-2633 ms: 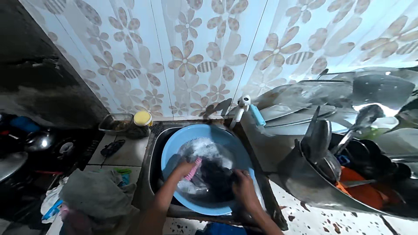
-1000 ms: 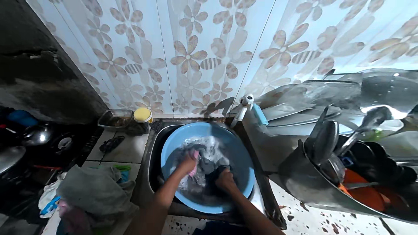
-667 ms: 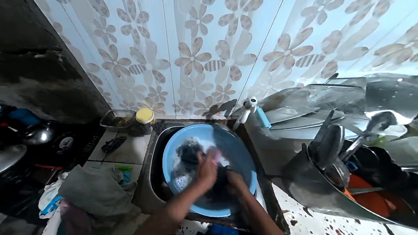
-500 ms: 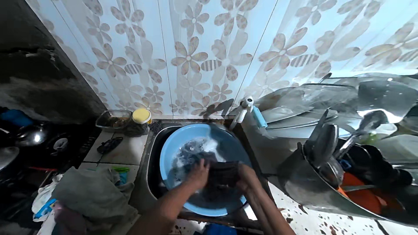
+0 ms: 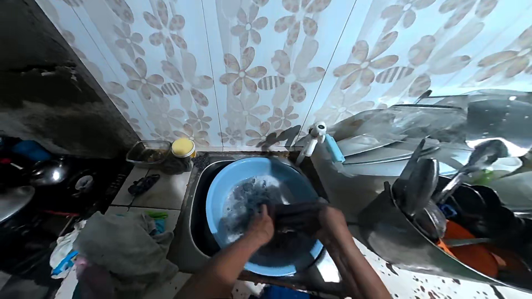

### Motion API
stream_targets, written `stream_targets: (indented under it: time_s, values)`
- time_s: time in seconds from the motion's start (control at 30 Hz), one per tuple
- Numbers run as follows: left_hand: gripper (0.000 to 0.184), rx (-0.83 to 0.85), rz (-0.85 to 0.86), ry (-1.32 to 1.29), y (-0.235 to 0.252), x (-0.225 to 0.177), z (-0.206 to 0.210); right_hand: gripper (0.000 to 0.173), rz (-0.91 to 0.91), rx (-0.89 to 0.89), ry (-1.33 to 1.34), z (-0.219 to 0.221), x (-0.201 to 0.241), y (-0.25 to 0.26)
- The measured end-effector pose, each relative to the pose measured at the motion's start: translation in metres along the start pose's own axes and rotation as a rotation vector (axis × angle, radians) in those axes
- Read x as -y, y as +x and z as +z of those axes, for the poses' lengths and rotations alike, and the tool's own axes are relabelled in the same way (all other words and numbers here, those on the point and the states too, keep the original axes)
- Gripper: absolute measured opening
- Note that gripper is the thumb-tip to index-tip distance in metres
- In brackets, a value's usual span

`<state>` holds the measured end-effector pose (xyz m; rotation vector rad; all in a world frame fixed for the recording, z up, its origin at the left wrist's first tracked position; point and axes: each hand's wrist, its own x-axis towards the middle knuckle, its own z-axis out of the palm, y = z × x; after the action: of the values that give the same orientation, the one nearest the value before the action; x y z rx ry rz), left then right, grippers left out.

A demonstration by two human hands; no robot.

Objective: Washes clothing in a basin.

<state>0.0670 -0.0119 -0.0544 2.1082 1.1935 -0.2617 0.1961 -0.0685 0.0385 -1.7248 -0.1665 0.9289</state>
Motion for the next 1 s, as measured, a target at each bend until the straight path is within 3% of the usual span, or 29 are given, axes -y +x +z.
stream_targets:
  time_s: [0.07,0.17,0.23,0.3,0.4,0.5,0.6,0.67,0.73,0.83,0.93,1.0]
  values:
    - [0.066,-0.023,-0.08,0.04,0.021,0.029,-0.012,0.028,0.001,0.018,0.13,0.0,0.004,-0.002]
    - [0.072,-0.226,-0.173,-0.095,0.032,0.051,-0.025,0.03,0.058,0.196,0.281,-0.009,-0.019,0.026]
    - [0.062,-0.269,-0.234,-0.088,0.029,0.058,-0.023,0.025,0.164,0.274,0.199,-0.014,-0.038,0.036]
    - [0.046,-0.184,-0.257,0.009,0.023,0.06,-0.024,0.014,0.262,0.292,0.064,-0.014,-0.04,0.03]
    - [0.04,-0.164,-0.269,0.026,0.018,0.064,-0.047,0.014,0.236,0.418,0.13,-0.024,-0.016,0.014]
    - [0.036,-0.43,-0.267,-0.123,0.015,0.058,-0.069,0.02,0.197,0.378,0.234,-0.027,-0.002,0.015]
    - [0.053,-0.628,-0.067,-0.401,0.009,0.008,-0.059,0.037,0.273,0.437,0.107,-0.016,-0.033,0.041]
    - [0.06,-0.531,0.149,-0.527,-0.002,-0.033,-0.029,0.032,0.253,0.353,0.033,-0.002,-0.048,0.048]
    - [0.067,-0.271,0.282,-0.346,-0.009,-0.039,0.002,0.024,0.155,0.128,0.021,0.006,-0.037,0.036]
    - [0.075,-0.06,0.071,0.055,0.014,0.01,0.004,0.031,0.113,-0.005,0.047,-0.011,-0.022,0.018]
    - [0.066,-0.132,-0.179,0.074,0.036,0.049,-0.027,0.032,0.065,-0.036,0.081,-0.022,-0.024,0.009]
    - [0.069,-0.163,-0.29,-0.015,0.037,0.046,-0.04,0.031,0.016,-0.024,0.029,-0.023,-0.028,0.01]
